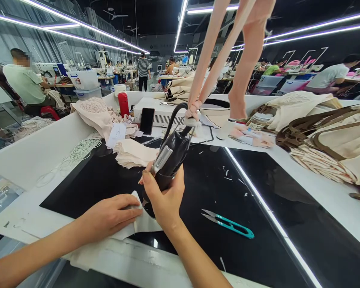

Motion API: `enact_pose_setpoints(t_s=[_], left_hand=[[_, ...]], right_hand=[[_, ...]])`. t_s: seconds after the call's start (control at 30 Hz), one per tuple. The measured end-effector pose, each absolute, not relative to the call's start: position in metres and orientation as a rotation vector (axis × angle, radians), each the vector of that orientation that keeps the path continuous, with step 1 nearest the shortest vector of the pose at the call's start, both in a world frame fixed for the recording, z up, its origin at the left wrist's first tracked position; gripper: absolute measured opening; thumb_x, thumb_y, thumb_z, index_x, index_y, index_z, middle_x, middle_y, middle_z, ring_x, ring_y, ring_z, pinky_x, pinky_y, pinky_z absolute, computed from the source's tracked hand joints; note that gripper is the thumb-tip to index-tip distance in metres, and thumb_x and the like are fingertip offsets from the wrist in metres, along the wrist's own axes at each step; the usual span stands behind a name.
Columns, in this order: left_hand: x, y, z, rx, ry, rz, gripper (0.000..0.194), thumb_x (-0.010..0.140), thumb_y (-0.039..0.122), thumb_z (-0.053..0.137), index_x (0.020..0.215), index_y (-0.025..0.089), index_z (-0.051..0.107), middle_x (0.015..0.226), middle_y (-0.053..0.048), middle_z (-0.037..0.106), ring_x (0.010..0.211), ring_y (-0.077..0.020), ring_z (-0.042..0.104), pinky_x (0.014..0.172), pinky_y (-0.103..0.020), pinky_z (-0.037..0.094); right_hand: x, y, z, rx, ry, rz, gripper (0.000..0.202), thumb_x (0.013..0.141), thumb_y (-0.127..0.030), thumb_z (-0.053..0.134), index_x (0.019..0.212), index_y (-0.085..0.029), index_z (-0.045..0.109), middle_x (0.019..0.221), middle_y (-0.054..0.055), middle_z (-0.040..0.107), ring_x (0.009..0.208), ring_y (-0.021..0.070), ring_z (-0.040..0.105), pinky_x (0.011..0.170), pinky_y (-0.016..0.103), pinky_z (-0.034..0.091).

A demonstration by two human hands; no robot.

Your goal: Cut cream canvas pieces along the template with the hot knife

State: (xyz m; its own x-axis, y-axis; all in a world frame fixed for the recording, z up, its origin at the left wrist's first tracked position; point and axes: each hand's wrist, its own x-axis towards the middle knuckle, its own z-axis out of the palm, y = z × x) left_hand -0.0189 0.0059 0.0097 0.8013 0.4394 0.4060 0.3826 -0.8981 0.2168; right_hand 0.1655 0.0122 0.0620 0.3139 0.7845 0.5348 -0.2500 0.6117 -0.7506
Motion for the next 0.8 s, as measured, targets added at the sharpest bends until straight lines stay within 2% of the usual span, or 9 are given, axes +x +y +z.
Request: enact_pose_setpoints(t_s=[0.17,0.4,0.67,0.8], left_hand=[[-0.02,0.005,0.009,2.885,0.664,0.712,0.022,0.111,0.023,0.049,0.123,0.02,0.067,0.119,-0.008,0.069,0.101,-0.0182,0.07,0.085,-0.027,0.062],[-0.02,0.005,0.01,2.904,0.656,0.745,0.023,0.113,0.023,0.045,0.12,0.02,0.067,0.118,-0.008,0.069,0.1,-0.0165,0.07,0.084,-0.024,0.061],[-0.022,0.004,0.006,2.923,0.669,0.701,0.018,0.11,0.021,0.051,0.12,0.02,0.065,0.122,-0.007,0.066,0.104,-0.0161,0.068,0.088,-0.023,0.06],[-0.023,0.005,0.007,2.909,0.655,0.686,0.018,0.109,0.018,0.051,0.121,0.021,0.065,0.122,-0.006,0.066,0.104,-0.0161,0.068,0.088,-0.024,0.061]], right_hand=[[0.164,0.012,0.061,-0.62,-1.044,0.735,0.034,0.086,-0.032,0.081,0.108,-0.027,0.056,0.077,-0.007,0.069,0.057,0.0115,0.064,0.056,0.026,0.057],[0.165,0.008,0.063,-0.649,-1.069,0.711,0.026,0.088,-0.028,0.076,0.105,-0.027,0.056,0.077,-0.007,0.068,0.057,0.0121,0.063,0.057,0.029,0.057],[0.169,0.0,0.064,-0.666,-1.045,0.7,0.034,0.085,-0.032,0.079,0.111,-0.027,0.057,0.076,-0.007,0.067,0.055,0.0125,0.063,0.055,0.028,0.057],[0.167,-0.001,0.062,-0.696,-1.05,0.71,0.03,0.086,-0.031,0.078,0.107,-0.027,0.057,0.077,-0.006,0.068,0.056,0.0128,0.064,0.056,0.029,0.057]])
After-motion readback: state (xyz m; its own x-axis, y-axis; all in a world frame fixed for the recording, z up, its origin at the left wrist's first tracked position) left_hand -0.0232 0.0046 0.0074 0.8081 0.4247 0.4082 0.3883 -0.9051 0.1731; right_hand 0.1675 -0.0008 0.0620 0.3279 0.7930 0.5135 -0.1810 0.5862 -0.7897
